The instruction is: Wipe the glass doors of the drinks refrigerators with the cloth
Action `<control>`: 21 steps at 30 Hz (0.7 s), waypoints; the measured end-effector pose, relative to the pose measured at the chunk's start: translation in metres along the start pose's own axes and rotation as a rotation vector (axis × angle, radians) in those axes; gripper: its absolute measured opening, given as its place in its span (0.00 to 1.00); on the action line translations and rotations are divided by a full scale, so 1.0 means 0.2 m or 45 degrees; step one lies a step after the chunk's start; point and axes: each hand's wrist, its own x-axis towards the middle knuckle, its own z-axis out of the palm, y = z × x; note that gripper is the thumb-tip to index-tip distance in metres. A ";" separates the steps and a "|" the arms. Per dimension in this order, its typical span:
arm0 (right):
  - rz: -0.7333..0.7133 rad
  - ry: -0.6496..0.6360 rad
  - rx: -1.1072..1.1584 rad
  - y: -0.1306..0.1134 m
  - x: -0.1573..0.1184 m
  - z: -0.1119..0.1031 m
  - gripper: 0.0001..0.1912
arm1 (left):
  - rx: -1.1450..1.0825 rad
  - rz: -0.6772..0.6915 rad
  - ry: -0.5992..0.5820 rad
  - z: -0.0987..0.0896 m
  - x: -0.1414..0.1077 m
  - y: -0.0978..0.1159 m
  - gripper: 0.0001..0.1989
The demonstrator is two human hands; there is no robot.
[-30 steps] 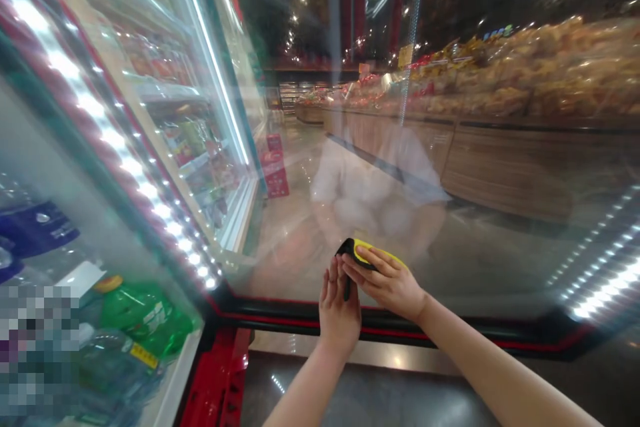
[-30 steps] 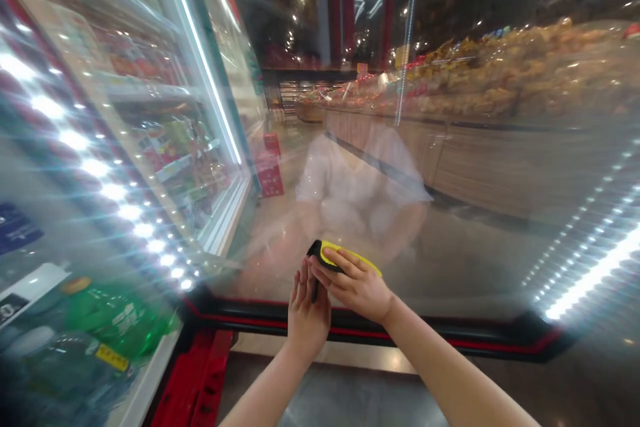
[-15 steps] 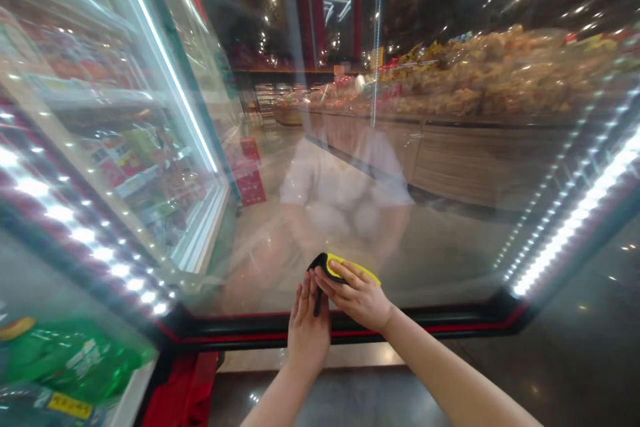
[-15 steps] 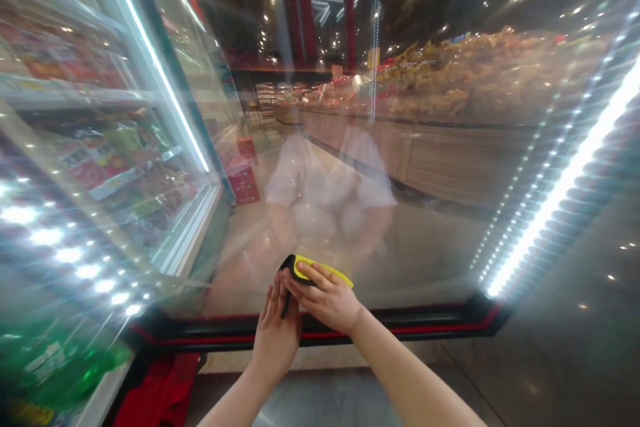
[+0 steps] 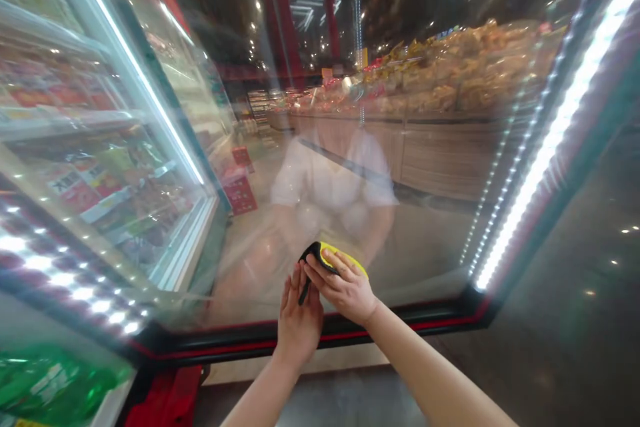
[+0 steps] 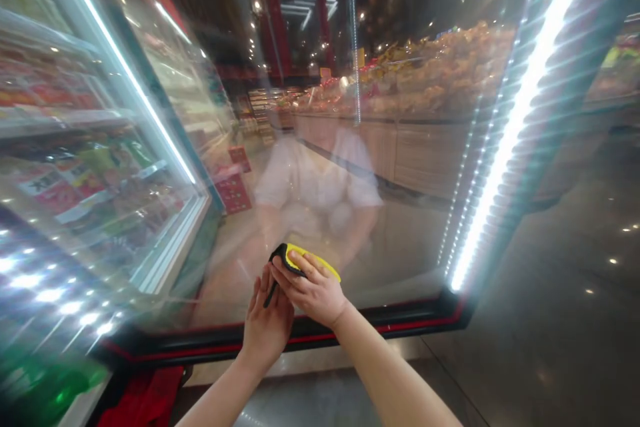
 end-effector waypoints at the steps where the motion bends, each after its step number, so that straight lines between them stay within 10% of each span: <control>1: -0.022 -0.024 0.014 0.03 -0.06 -0.02 0.22 | 0.001 0.016 -0.001 0.03 -0.02 0.04 0.31; 6: 0.076 -0.017 -0.006 0.25 -0.24 -0.19 0.22 | -0.032 0.139 0.048 0.06 0.14 0.30 0.32; 11: 0.408 0.191 -0.040 0.27 -0.06 -0.18 0.26 | -0.042 0.106 0.047 -0.06 0.40 0.30 0.28; 16: 0.314 0.157 -0.027 0.15 -0.07 -0.06 0.24 | 0.012 0.113 0.007 -0.06 0.27 0.18 0.24; 21: 0.198 -0.008 -0.043 0.28 -0.38 -0.17 0.22 | 0.012 0.166 -0.050 0.06 0.17 0.38 0.28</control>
